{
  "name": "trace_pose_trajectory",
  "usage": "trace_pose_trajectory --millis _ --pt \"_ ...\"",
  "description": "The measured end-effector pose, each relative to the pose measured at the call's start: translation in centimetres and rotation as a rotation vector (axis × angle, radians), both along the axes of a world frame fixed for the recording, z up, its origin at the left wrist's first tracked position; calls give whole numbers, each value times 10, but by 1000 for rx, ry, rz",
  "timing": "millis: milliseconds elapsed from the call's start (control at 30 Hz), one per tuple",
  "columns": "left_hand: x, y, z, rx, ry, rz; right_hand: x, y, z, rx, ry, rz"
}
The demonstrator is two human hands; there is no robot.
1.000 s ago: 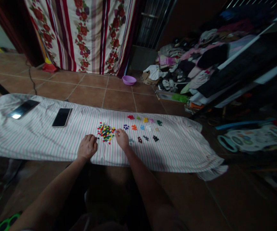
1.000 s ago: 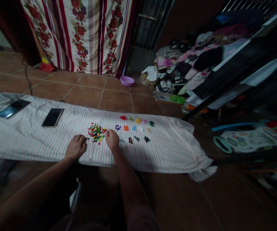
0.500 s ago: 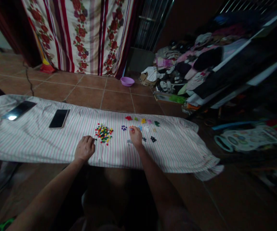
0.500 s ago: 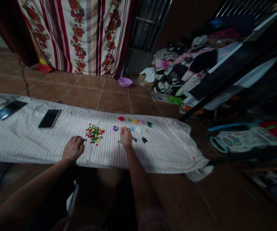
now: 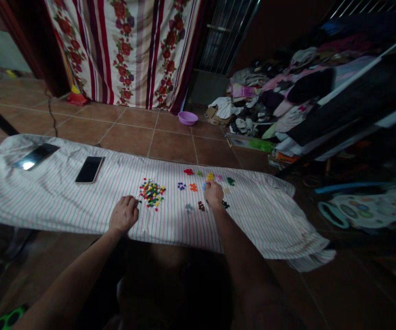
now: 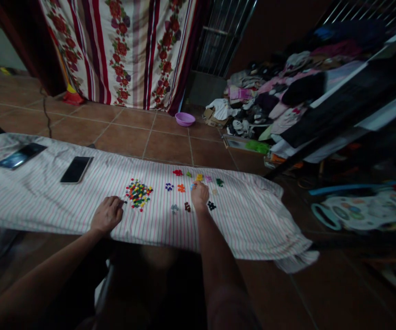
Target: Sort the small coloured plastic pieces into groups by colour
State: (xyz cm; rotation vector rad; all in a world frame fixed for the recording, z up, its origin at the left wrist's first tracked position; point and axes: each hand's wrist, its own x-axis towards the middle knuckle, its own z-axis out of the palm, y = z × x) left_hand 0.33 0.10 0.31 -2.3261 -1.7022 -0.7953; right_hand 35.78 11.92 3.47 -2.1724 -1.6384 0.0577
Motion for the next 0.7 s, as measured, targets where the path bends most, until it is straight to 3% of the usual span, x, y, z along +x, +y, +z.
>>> trace_pose_trajectory --millis 500,700 --pt "1 -1 1 -30 13 16 7 -7 -8 -7 -3 54" --pt "0 0 0 -7 17 9 -5 -13 -4 157 55 127"
